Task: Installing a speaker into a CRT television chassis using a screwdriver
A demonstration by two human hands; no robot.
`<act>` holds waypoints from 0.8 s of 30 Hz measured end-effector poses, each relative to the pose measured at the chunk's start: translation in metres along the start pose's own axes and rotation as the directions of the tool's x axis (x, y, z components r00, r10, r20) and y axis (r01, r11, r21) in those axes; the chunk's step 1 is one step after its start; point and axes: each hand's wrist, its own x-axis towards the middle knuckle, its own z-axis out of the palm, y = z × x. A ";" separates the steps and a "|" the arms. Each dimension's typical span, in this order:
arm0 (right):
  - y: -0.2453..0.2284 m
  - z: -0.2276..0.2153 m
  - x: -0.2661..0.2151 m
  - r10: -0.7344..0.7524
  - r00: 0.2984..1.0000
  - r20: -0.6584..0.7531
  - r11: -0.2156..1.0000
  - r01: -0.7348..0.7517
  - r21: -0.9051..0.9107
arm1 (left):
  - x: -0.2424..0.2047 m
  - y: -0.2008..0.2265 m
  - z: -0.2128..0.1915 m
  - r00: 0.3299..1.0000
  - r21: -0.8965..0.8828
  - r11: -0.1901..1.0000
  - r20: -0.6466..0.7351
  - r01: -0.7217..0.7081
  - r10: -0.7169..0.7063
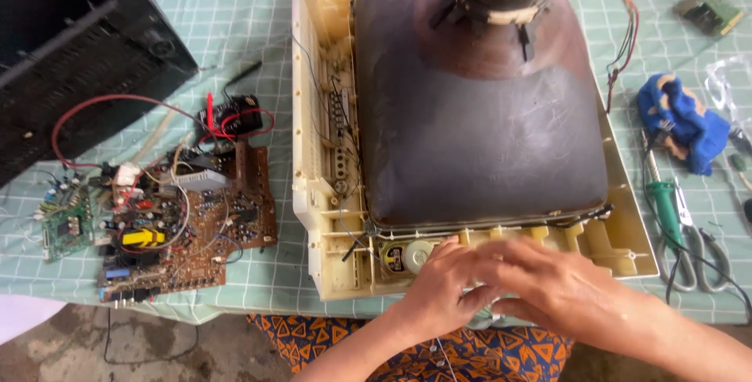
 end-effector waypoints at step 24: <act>-0.003 0.012 0.001 0.156 0.941 -0.300 0.973 -0.094 0.210 | 0.000 -0.028 0.020 0.929 0.086 0.977 -0.302 -0.196 0.212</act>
